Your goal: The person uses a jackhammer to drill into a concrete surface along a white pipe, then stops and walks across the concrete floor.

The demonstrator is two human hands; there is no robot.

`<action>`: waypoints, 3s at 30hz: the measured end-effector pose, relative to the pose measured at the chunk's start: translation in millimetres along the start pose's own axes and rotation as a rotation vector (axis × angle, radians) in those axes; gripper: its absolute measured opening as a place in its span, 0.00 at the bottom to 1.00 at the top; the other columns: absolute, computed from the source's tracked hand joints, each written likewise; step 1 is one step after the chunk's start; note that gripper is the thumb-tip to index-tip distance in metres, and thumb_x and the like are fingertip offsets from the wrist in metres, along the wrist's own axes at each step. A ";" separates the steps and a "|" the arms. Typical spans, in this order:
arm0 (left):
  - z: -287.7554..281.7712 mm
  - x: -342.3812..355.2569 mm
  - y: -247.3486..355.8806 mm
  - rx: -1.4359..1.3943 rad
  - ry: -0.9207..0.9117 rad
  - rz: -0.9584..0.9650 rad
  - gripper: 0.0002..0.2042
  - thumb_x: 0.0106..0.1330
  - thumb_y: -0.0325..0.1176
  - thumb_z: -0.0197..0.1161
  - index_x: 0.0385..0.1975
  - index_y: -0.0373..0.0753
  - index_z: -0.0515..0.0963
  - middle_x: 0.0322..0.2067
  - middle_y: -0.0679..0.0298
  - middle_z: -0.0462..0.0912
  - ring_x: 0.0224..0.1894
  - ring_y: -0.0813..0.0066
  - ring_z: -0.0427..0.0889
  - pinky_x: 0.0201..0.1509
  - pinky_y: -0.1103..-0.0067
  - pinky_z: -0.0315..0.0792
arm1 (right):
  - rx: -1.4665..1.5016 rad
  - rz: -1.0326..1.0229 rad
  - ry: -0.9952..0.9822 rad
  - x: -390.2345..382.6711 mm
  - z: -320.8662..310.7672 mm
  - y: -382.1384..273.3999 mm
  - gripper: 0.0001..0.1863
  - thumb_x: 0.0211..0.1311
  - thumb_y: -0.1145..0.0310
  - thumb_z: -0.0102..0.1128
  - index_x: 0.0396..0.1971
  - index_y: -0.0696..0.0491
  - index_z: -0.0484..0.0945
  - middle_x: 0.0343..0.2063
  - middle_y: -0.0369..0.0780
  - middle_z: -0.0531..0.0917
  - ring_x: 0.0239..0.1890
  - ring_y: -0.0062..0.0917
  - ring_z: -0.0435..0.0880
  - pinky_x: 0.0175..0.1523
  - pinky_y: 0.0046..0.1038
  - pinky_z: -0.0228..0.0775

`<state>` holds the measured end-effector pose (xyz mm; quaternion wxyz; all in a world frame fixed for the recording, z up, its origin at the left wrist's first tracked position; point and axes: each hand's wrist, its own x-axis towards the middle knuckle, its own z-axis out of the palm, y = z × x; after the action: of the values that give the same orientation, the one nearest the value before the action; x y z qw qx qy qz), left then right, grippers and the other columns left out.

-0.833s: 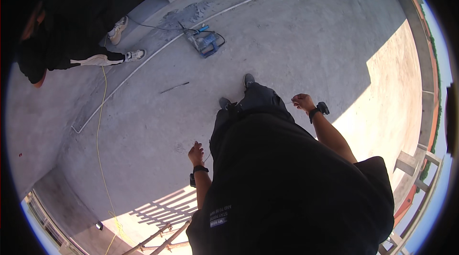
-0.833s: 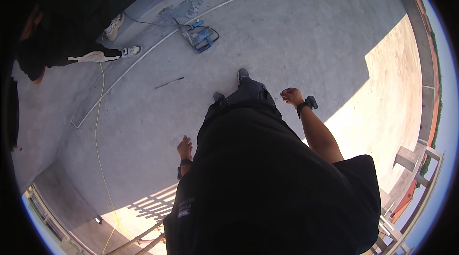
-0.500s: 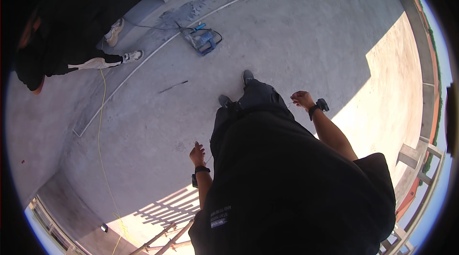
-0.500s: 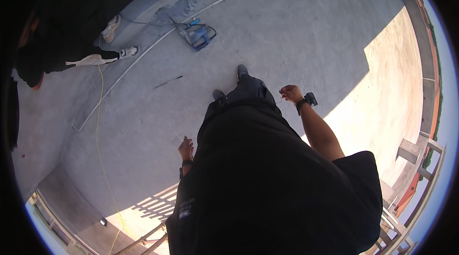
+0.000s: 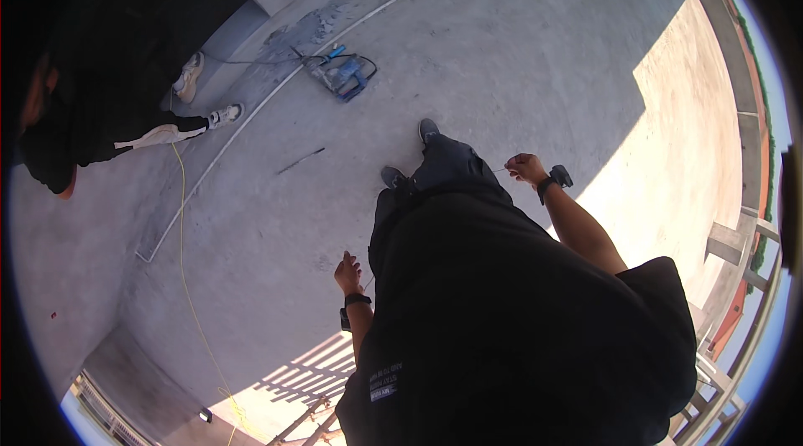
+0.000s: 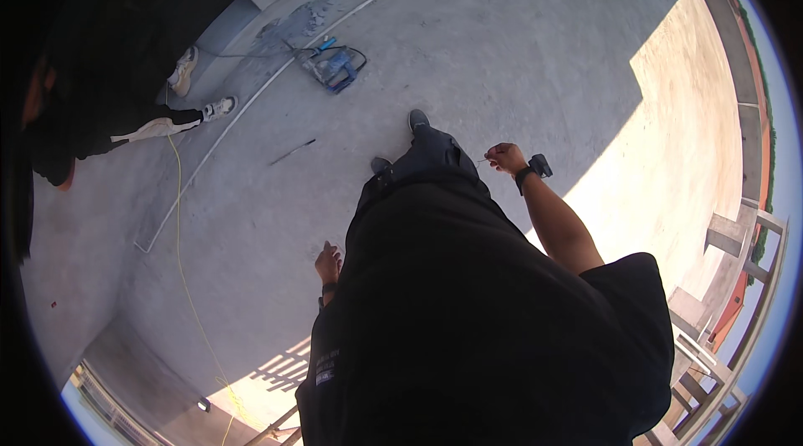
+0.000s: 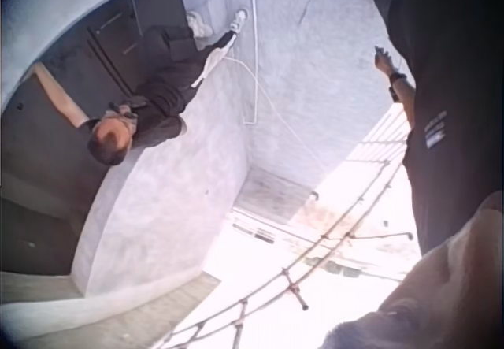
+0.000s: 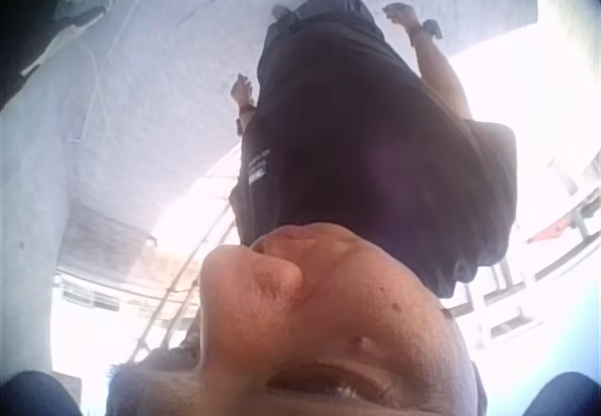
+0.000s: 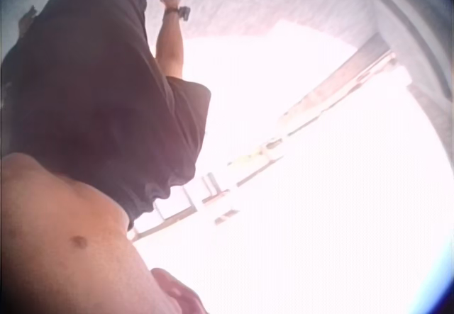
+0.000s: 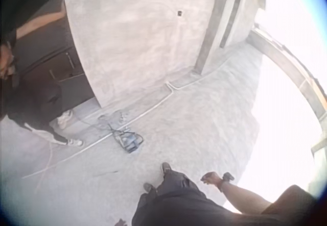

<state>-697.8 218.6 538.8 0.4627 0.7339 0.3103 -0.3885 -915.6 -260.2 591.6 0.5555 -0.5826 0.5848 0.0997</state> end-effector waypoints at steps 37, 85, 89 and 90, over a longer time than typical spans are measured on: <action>8.6 57.6 14.0 0.027 -0.154 0.070 0.20 0.58 0.46 0.53 0.29 0.31 0.74 0.27 0.62 0.75 0.24 0.78 0.71 0.23 0.85 0.65 | 0.047 0.027 0.061 1.1 -29.6 21.9 0.09 0.46 0.64 0.61 0.22 0.53 0.76 0.18 0.33 0.78 0.19 0.15 0.75 0.24 0.18 0.68; 13.6 27.9 68.2 -0.097 0.054 0.019 0.13 0.57 0.38 0.56 0.36 0.35 0.74 0.28 0.65 0.77 0.23 0.80 0.73 0.22 0.85 0.65 | -0.141 0.128 -0.052 47.6 6.3 -100.0 0.07 0.48 0.67 0.59 0.24 0.55 0.75 0.19 0.33 0.76 0.20 0.14 0.73 0.23 0.17 0.64; 12.7 38.6 101.3 -0.061 0.092 -0.015 0.13 0.56 0.38 0.56 0.34 0.34 0.74 0.26 0.65 0.77 0.23 0.81 0.72 0.22 0.85 0.65 | -0.149 0.073 -0.127 83.1 26.9 -167.3 0.08 0.49 0.66 0.58 0.24 0.55 0.75 0.19 0.33 0.76 0.21 0.14 0.73 0.24 0.17 0.65; 16.7 41.5 117.7 -0.069 0.101 -0.002 0.13 0.56 0.38 0.56 0.34 0.34 0.74 0.26 0.65 0.77 0.23 0.81 0.72 0.22 0.85 0.65 | -0.166 0.085 -0.134 93.7 29.7 -182.3 0.08 0.49 0.66 0.58 0.24 0.55 0.75 0.19 0.33 0.76 0.21 0.14 0.73 0.24 0.17 0.65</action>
<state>-585.7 162.6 550.2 0.4714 0.7358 0.3470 -0.3405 -727.5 -345.9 605.8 0.5385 -0.5933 0.5602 0.2102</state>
